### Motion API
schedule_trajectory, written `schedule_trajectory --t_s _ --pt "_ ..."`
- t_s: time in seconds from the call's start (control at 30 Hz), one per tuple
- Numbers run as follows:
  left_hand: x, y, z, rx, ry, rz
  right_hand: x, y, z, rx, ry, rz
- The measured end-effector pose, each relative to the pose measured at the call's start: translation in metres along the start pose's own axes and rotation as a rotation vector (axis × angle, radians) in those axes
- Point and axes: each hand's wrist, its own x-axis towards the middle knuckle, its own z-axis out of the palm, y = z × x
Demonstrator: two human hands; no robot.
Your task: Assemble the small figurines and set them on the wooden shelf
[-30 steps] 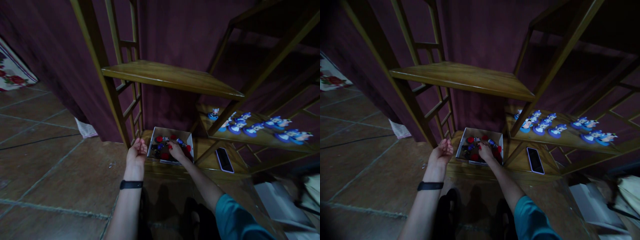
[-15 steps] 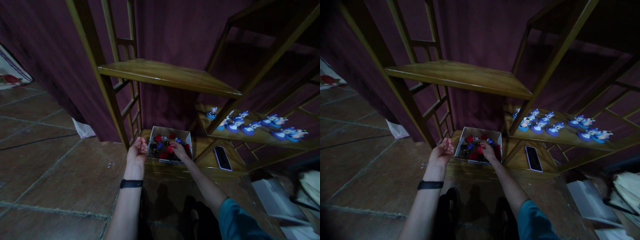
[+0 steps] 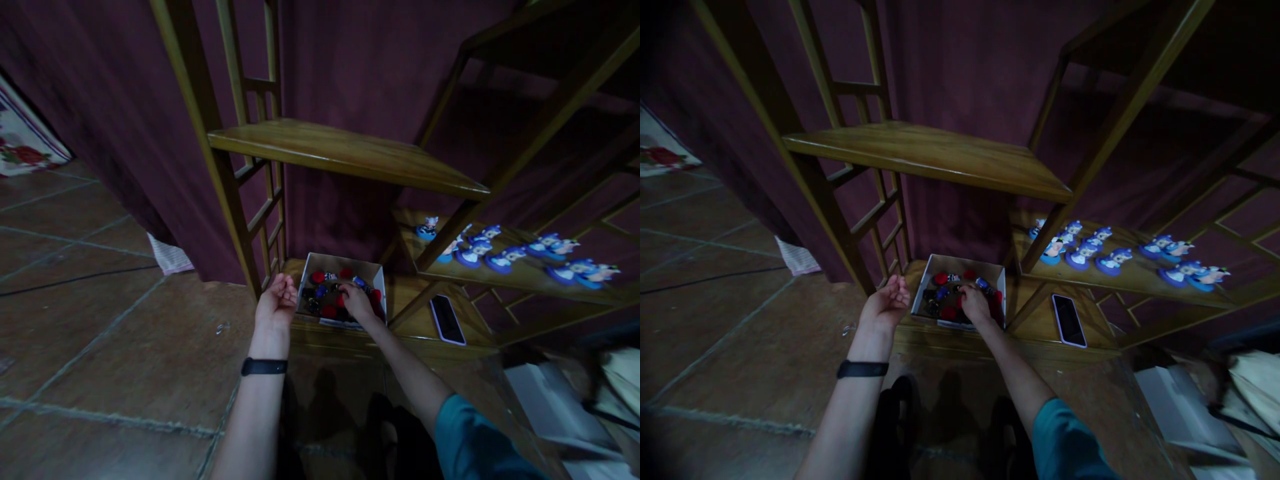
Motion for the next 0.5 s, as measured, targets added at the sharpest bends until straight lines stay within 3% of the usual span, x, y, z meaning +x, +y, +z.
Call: schedule_trajectory --t_s 0.17,0.33,0.43,0.5 --pt "-0.001 0.005 0.001 -0.006 0.004 0.012 0.002 -0.031 0.010 -0.093 -0.034 -0.006" --pt "0.003 0.006 0.004 0.029 0.044 0.008 -0.021 -0.056 0.028 -0.058 -0.172 -0.136" --pt "0.003 0.006 0.006 0.047 0.074 -0.010 -0.030 -0.049 0.013 -0.079 -0.168 -0.142" --pt "0.003 0.007 0.005 0.053 0.074 -0.016 -0.031 -0.031 -0.010 -0.062 -0.097 -0.031"
